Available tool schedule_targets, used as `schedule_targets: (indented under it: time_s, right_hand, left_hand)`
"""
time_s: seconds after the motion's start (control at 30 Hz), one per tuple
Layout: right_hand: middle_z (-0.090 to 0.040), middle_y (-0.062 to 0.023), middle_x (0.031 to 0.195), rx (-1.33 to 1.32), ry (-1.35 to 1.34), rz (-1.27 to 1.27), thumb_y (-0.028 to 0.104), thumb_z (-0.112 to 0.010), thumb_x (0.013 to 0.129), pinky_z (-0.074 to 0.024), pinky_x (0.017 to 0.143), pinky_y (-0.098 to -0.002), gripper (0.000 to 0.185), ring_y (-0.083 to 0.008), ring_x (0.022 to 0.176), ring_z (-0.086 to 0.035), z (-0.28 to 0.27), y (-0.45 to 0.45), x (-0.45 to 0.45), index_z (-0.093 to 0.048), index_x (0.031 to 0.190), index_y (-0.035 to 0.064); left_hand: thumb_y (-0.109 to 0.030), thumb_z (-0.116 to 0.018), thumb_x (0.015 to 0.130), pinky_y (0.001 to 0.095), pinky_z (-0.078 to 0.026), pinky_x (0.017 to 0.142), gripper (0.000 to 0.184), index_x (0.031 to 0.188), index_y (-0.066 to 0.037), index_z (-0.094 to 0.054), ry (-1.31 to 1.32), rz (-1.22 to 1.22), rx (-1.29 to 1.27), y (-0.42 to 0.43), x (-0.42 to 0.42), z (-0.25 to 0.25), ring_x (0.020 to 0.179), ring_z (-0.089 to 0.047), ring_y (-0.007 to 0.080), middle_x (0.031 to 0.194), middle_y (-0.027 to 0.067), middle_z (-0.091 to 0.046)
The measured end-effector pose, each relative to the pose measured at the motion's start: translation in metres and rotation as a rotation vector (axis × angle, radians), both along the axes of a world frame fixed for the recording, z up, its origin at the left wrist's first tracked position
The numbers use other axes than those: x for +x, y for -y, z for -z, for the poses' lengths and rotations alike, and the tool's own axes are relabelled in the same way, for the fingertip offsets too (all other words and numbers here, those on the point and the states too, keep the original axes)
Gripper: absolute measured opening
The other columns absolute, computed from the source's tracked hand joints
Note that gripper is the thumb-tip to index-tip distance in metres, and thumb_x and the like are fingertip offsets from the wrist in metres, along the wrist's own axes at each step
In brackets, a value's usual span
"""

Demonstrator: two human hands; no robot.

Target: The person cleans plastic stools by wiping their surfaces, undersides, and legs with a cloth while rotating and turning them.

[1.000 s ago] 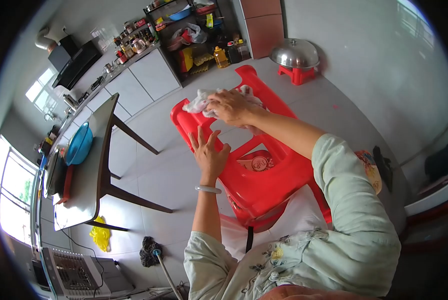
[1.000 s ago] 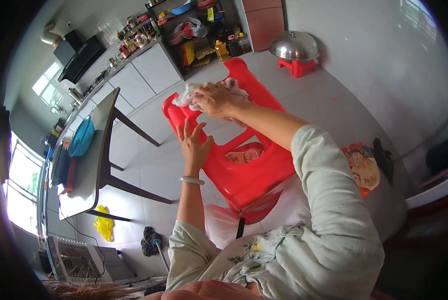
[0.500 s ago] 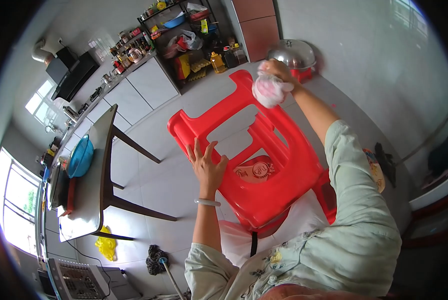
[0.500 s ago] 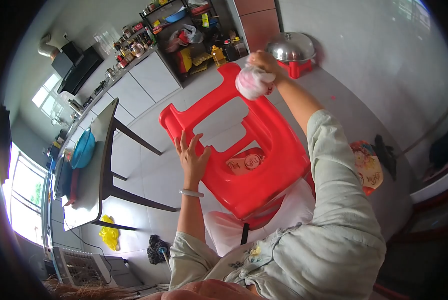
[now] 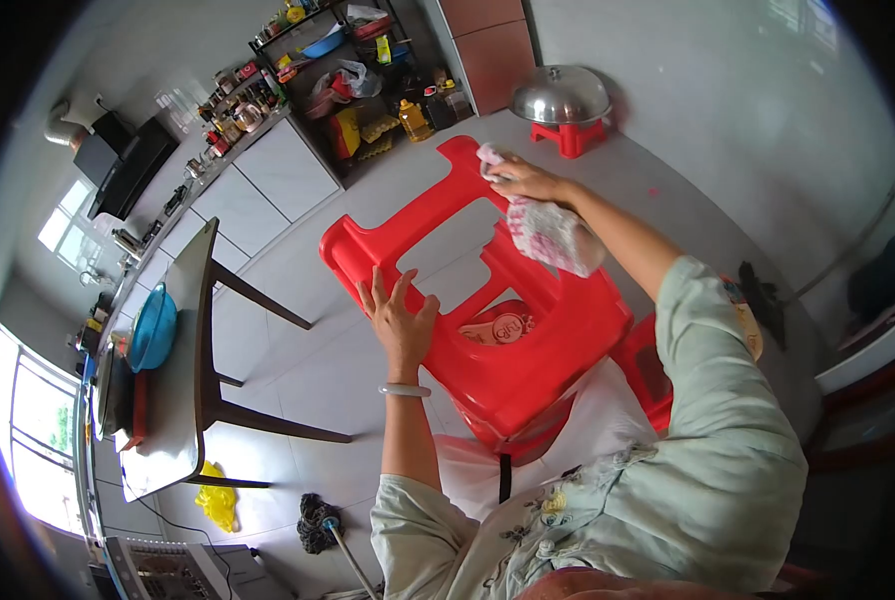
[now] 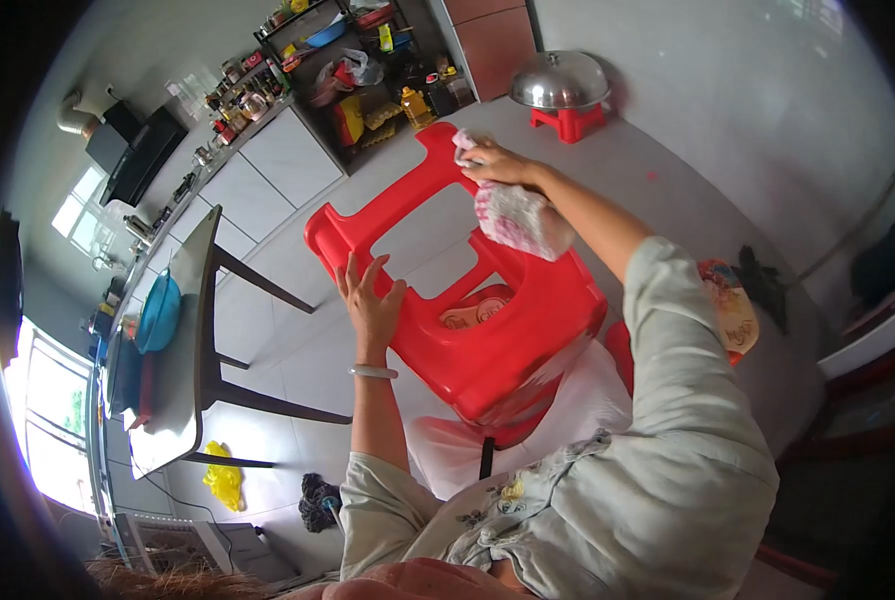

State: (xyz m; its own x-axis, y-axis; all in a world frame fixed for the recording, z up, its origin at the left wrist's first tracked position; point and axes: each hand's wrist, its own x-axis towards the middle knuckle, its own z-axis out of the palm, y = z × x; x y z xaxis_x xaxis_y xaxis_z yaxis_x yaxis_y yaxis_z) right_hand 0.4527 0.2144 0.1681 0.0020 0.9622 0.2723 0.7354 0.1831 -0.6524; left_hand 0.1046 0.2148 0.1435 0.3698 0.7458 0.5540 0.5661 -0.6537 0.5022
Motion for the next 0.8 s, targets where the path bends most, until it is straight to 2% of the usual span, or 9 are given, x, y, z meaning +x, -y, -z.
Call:
schedule_targets:
  time_s: [0.13, 0.2, 0.27, 0.33, 0.5, 0.57, 0.6, 0.63, 0.8]
  right_hand:
    - [-0.039, -0.0190, 0.139, 0.068, 0.075, -0.020, 0.035, -0.060, 0.087, -0.0278, 0.109, -0.0400, 0.045, -0.0325, 0.132, -0.035, 0.010, 0.071, -0.018, -0.057, 0.125, 0.0097]
    - [-0.039, -0.0185, 0.140, 0.193, 0.124, -0.031, 0.031, -0.061, 0.085, -0.0307, 0.108, -0.0402, 0.041, -0.0339, 0.130, -0.039, 0.006, 0.111, -0.038, -0.060, 0.121, 0.0111]
    - [-0.040, -0.0179, 0.140, 0.180, 0.150, 0.016, 0.029, -0.060, 0.086, -0.0316, 0.108, -0.0406, 0.039, -0.0340, 0.129, -0.040, 0.005, 0.141, -0.052, -0.060, 0.121, 0.0114]
    - [-0.043, -0.0161, 0.138, 0.238, 0.169, 0.061, 0.025, -0.061, 0.085, -0.0333, 0.106, -0.0414, 0.034, -0.0333, 0.127, -0.042, 0.014, 0.161, -0.059, -0.062, 0.116, 0.0119]
    - [-0.049, -0.0138, 0.131, 0.317, 0.173, 0.140, 0.018, -0.063, 0.082, -0.0375, 0.100, -0.0431, 0.028, -0.0333, 0.117, -0.049, 0.012, 0.221, -0.100, -0.063, 0.109, 0.0109]
    - [-0.051, -0.0130, 0.128, 0.385, 0.268, 0.178, 0.018, -0.063, 0.079, -0.0392, 0.096, -0.0441, 0.029, -0.0336, 0.113, -0.051, 0.011, 0.242, -0.118, -0.063, 0.108, 0.0120]
    - [-0.053, -0.0129, 0.126, 0.462, 0.327, 0.178, 0.018, -0.064, 0.076, -0.0391, 0.094, -0.0457, 0.029, -0.0346, 0.110, -0.052, 0.023, 0.249, -0.128, -0.064, 0.105, 0.0135]
    - [-0.052, -0.0114, 0.128, 0.468, 0.331, 0.137, 0.019, -0.065, 0.075, -0.0370, 0.094, -0.0504, 0.030, -0.0376, 0.115, -0.049, 0.025, 0.257, -0.144, -0.063, 0.106, 0.0154]
    - [-0.048, -0.0086, 0.129, 0.432, 0.456, -0.055, 0.018, -0.063, 0.080, -0.0276, 0.103, -0.0624, 0.028, -0.0405, 0.125, -0.040, 0.018, 0.260, -0.221, -0.059, 0.107, 0.0140]
  left_hand:
    - [-0.024, -0.068, 0.069, 0.0491, -0.021, 0.113, 0.046, 0.114, -0.015, -0.066, -0.005, -0.003, 0.002, 0.002, 0.001, 0.000, 0.137, -0.024, 0.0444, 0.144, 0.0239, -0.036]
    - [-0.024, -0.067, 0.069, 0.0489, -0.020, 0.113, 0.046, 0.114, -0.015, -0.066, -0.005, 0.005, 0.008, 0.002, 0.001, 0.001, 0.137, -0.024, 0.0441, 0.144, 0.0240, -0.037]
    - [-0.024, -0.067, 0.069, 0.0488, -0.020, 0.113, 0.046, 0.114, -0.015, -0.066, -0.002, 0.016, 0.010, 0.001, 0.002, 0.002, 0.137, -0.024, 0.0438, 0.143, 0.0240, -0.037]
    - [-0.024, -0.066, 0.068, 0.0492, -0.025, 0.112, 0.048, 0.114, -0.014, -0.066, -0.012, 0.008, 0.033, 0.000, 0.002, 0.003, 0.136, -0.024, 0.0461, 0.143, 0.0222, -0.038]
    - [-0.027, -0.065, 0.070, 0.0499, -0.028, 0.110, 0.050, 0.119, -0.015, -0.064, -0.017, -0.026, -0.030, 0.012, -0.002, -0.004, 0.137, -0.022, 0.0465, 0.146, 0.0203, -0.035]
    - [-0.028, -0.065, 0.071, 0.0501, -0.029, 0.110, 0.051, 0.120, -0.016, -0.063, -0.007, -0.035, -0.047, 0.013, -0.002, -0.002, 0.138, -0.021, 0.0466, 0.147, 0.0200, -0.034]
    - [-0.029, -0.065, 0.071, 0.0501, -0.029, 0.110, 0.052, 0.122, -0.016, -0.062, -0.018, -0.040, -0.037, 0.012, -0.002, -0.002, 0.138, -0.021, 0.0466, 0.147, 0.0199, -0.034]
    - [-0.030, -0.065, 0.071, 0.0500, -0.029, 0.110, 0.053, 0.123, -0.017, -0.062, -0.025, -0.044, -0.027, 0.011, -0.002, -0.002, 0.138, -0.020, 0.0466, 0.147, 0.0198, -0.033]
    - [-0.031, -0.065, 0.072, 0.0500, -0.028, 0.110, 0.054, 0.124, -0.018, -0.061, -0.025, -0.045, -0.034, 0.008, 0.001, -0.001, 0.138, -0.020, 0.0461, 0.146, 0.0199, -0.035]
